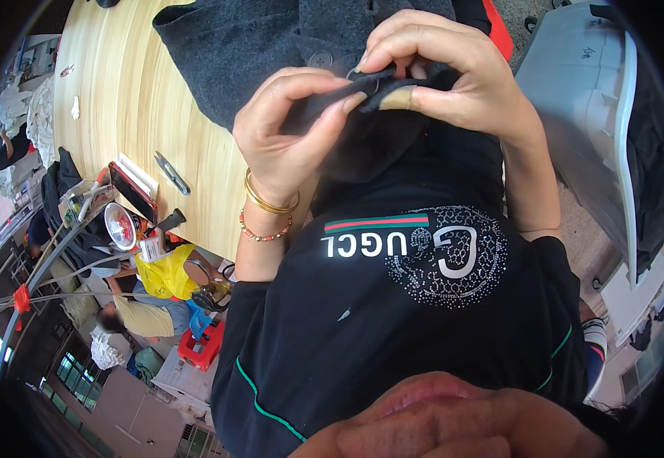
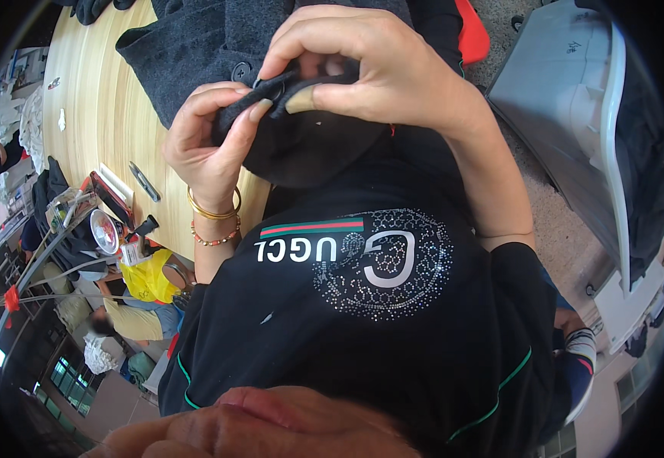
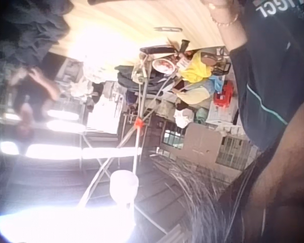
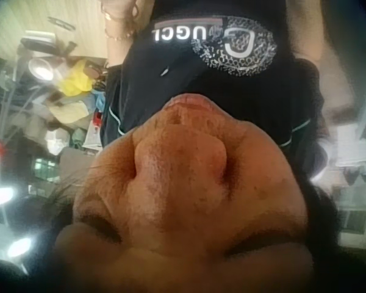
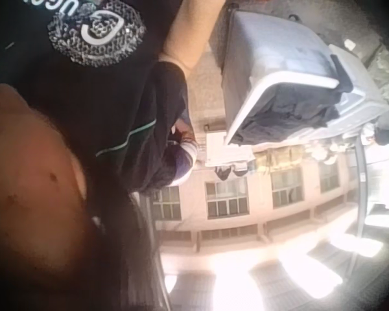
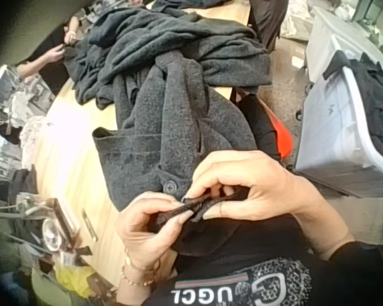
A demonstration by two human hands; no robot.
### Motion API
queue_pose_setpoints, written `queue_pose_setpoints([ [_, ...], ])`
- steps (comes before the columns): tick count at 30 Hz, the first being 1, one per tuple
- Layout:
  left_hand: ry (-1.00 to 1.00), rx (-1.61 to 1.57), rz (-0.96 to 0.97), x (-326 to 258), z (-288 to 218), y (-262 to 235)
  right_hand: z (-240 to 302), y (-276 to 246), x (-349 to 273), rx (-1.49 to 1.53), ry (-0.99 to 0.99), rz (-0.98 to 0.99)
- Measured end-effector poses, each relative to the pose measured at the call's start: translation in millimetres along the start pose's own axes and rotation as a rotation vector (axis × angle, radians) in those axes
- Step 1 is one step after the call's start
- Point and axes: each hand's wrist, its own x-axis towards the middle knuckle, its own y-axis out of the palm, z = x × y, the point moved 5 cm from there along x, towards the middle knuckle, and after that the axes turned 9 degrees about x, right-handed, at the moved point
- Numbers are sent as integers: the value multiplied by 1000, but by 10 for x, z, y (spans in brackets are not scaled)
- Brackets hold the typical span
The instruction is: Trimming loose threads from grey garments using thread nippers in a factory setting.
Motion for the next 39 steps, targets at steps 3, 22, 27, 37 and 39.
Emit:
queue_pose_setpoints([
  [3,-94,-121,26,10,60,29,38,-36,21,111,92,-52],
  [22,121,186,-21,73,-174,18,-257,68,-63,401,-259,-112],
  [27,102,263,-44,66,-177,24,-133,132,-65,165,77,-167],
  [37,356,650,-113,-75,-123,61,-153,190,-198,187,164,-364],
  [39,413,666,-132,-144,-101,-35,-210,149,-325,125,199,-288],
])
